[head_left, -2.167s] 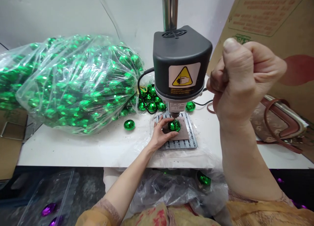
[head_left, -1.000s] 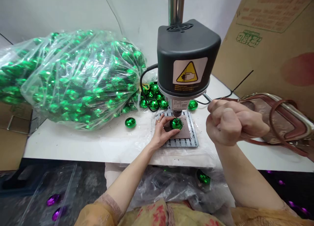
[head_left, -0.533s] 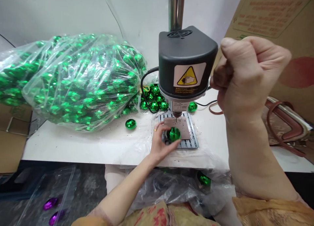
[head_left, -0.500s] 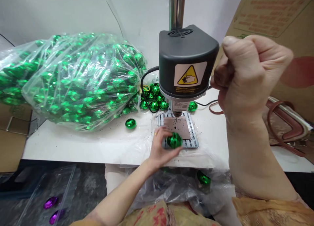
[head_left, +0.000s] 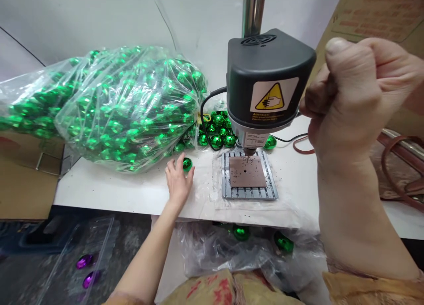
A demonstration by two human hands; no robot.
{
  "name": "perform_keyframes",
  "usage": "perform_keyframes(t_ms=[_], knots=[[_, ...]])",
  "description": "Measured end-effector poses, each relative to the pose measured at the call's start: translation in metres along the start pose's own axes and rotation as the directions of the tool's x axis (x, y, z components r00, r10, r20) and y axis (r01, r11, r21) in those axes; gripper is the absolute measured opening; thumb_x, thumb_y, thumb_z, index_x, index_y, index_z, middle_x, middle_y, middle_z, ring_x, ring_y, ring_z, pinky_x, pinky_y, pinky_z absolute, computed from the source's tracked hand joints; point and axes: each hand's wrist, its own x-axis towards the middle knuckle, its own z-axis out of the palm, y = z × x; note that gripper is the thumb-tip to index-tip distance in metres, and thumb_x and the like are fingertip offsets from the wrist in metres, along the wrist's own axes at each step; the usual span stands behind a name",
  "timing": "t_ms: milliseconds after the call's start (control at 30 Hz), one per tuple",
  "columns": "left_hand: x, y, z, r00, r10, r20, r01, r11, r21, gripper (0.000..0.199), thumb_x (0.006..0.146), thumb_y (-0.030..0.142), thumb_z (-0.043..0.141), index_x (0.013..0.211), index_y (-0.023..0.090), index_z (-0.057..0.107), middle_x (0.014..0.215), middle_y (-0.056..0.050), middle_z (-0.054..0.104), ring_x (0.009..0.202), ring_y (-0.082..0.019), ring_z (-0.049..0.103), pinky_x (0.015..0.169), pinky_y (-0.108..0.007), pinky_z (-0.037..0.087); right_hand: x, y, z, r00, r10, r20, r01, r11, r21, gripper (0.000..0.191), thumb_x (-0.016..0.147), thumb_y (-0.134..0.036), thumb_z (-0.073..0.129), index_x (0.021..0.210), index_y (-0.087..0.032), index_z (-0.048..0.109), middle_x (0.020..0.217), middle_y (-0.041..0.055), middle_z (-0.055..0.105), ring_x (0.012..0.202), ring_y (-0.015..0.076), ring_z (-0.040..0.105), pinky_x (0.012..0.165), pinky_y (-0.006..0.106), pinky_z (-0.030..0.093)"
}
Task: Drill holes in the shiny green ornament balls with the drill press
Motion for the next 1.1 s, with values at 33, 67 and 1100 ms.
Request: perform_keyframes(t_ms=[33, 67, 1100], knots=[[0.012, -0.007, 0.002, 0.996, -0.035, 0.082, 0.034, 0.999, 0.020, 0.046, 0.085, 0.024, 0.071, 0.129, 0.017, 0.061, 0.115, -0.017, 0.060, 0.109, -0.038, 0.061, 0.093, -0.060, 0.051, 0.000, 0.000, 0.000, 1.000, 0.005, 0.002, -0.005, 1.000, 0.002, 0.041, 0.085, -0.018, 0.062, 0.051, -0.024, 0.039, 0.043, -0.0061, 0.035, 0.035, 0.0085, 0.029, 0.037, 0.031, 0.022], [0.021, -0.012, 0.005, 0.987, -0.045, 0.152, 0.045, 0.999, 0.006, 0.047, 0.082, 0.020, 0.072, 0.128, 0.017, 0.062, 0.112, -0.015, 0.061, 0.106, -0.037, 0.062, 0.091, -0.059, 0.051, 0.000, 0.000, 0.000, 1.000, 0.012, -0.001, -0.012, 1.000, 0.004, 0.041, 0.085, -0.019, 0.062, 0.051, -0.023, 0.039, 0.043, -0.0063, 0.035, 0.035, 0.0080, 0.029, 0.037, 0.030, 0.022], [0.006, 0.117, 0.065, 0.892, 0.275, 0.360, 0.036, 0.750, -0.660, 0.052, 0.067, 0.031, 0.089, 0.114, 0.021, 0.068, 0.110, -0.008, 0.062, 0.109, -0.027, 0.060, 0.097, -0.044, 0.051, -0.002, 0.000, -0.002, 0.999, 0.034, -0.004, -0.034, 0.999, 0.019, 0.043, 0.086, -0.024, 0.063, 0.052, -0.020, 0.038, 0.047, -0.0063, 0.035, 0.044, 0.0035, 0.030, 0.048, 0.025, 0.023]])
